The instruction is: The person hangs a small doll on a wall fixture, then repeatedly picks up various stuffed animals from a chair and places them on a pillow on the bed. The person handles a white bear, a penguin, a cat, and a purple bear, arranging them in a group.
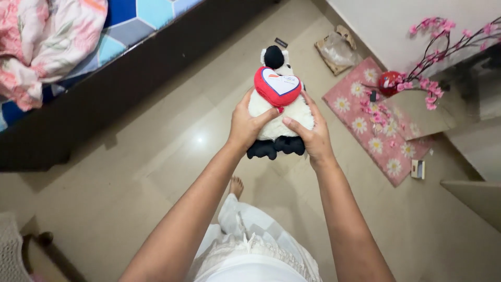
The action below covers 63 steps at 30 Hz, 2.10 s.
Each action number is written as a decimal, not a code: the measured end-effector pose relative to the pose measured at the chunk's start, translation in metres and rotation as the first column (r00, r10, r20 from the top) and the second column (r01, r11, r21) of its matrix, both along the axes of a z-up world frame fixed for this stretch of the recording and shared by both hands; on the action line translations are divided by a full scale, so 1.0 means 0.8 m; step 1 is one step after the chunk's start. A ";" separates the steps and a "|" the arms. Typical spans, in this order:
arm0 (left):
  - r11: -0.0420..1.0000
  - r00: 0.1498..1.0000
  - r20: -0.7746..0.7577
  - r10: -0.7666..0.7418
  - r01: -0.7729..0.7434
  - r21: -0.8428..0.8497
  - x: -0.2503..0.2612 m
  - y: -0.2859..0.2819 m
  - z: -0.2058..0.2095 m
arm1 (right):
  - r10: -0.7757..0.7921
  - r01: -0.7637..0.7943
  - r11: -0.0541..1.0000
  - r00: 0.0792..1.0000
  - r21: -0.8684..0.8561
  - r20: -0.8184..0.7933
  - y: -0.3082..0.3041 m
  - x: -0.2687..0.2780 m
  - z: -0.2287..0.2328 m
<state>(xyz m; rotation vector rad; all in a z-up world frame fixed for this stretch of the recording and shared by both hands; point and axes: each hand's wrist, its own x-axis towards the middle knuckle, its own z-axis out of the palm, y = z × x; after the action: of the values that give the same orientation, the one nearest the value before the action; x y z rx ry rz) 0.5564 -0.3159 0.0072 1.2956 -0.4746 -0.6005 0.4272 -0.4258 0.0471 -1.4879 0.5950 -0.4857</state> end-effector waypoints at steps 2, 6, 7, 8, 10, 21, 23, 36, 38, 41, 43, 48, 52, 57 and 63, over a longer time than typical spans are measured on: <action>0.999 1.000 0.013 0.024 -0.025 0.021 0.025 -0.020 -0.003 | 0.034 -0.034 0.999 0.999 -0.002 0.027 -0.023 0.024 -0.002; 0.995 0.998 0.033 0.059 -0.061 0.077 0.068 -0.050 -0.013 | 0.081 -0.081 0.996 0.997 -0.025 -0.015 -0.066 0.074 -0.007; 0.995 0.998 0.016 0.065 -0.066 0.079 0.077 -0.055 -0.016 | 0.082 -0.082 0.996 0.996 -0.015 -0.033 -0.074 0.086 -0.010; 0.994 0.997 0.004 0.072 -0.072 0.084 0.088 -0.058 -0.018 | 0.085 -0.085 0.996 0.995 -0.002 -0.046 -0.080 0.098 -0.014; 0.997 0.997 -0.062 0.039 -0.034 0.070 0.114 -0.065 -0.021 | 0.079 -0.079 0.997 0.996 -0.004 -0.051 -0.088 0.124 -0.020; 0.945 1.000 -0.018 0.006 0.001 0.327 0.288 -0.108 -0.009 | 0.099 -0.116 0.989 0.981 -0.096 -0.169 -0.132 0.299 -0.045; 0.915 0.998 0.054 0.027 -0.046 0.401 0.324 -0.106 0.001 | 0.122 -0.140 0.988 0.967 -0.067 -0.222 -0.136 0.335 -0.043; 0.914 0.998 0.058 0.024 -0.045 0.403 0.440 -0.161 -0.012 | -0.005 -0.072 0.977 0.933 -0.200 -0.360 -0.175 0.443 -0.031; 0.894 0.999 0.043 0.018 -0.035 0.446 0.446 -0.175 -0.014 | -0.027 -0.024 0.991 0.928 -0.131 -0.373 -0.187 0.454 -0.031; 0.865 0.998 0.064 -0.006 -0.027 0.501 0.468 -0.202 -0.008 | -0.086 -0.005 0.963 0.942 -0.268 -0.326 -0.200 0.474 -0.035; 0.846 0.998 0.063 0.011 -0.043 0.531 0.476 -0.216 -0.003 | -0.128 0.061 0.980 0.922 -0.189 -0.366 -0.212 0.487 -0.045; 0.815 0.989 0.133 0.063 -0.128 0.565 0.504 -0.268 0.016 | -0.095 0.078 0.992 0.977 -0.095 -0.192 -0.268 0.516 -0.070; 0.823 0.978 0.191 0.087 -0.179 0.540 0.518 -0.330 0.022 | -0.139 0.101 0.979 0.967 -0.177 -0.215 -0.337 0.524 -0.077; 0.875 0.947 0.164 0.278 -0.320 0.363 0.526 -0.413 0.017 | -0.222 0.129 0.875 0.963 -0.467 -0.151 -0.421 0.549 -0.052; 0.903 0.922 0.251 0.296 -0.356 0.239 0.562 -0.483 0.015 | -0.020 0.108 0.905 0.977 -0.412 0.212 -0.484 0.587 -0.022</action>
<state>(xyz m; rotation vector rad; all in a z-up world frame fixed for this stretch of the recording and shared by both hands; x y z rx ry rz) 1.0060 -0.7020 0.0190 1.6796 -0.3364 -0.2519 0.8966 -0.8131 0.0297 -1.8027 0.3906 -0.8488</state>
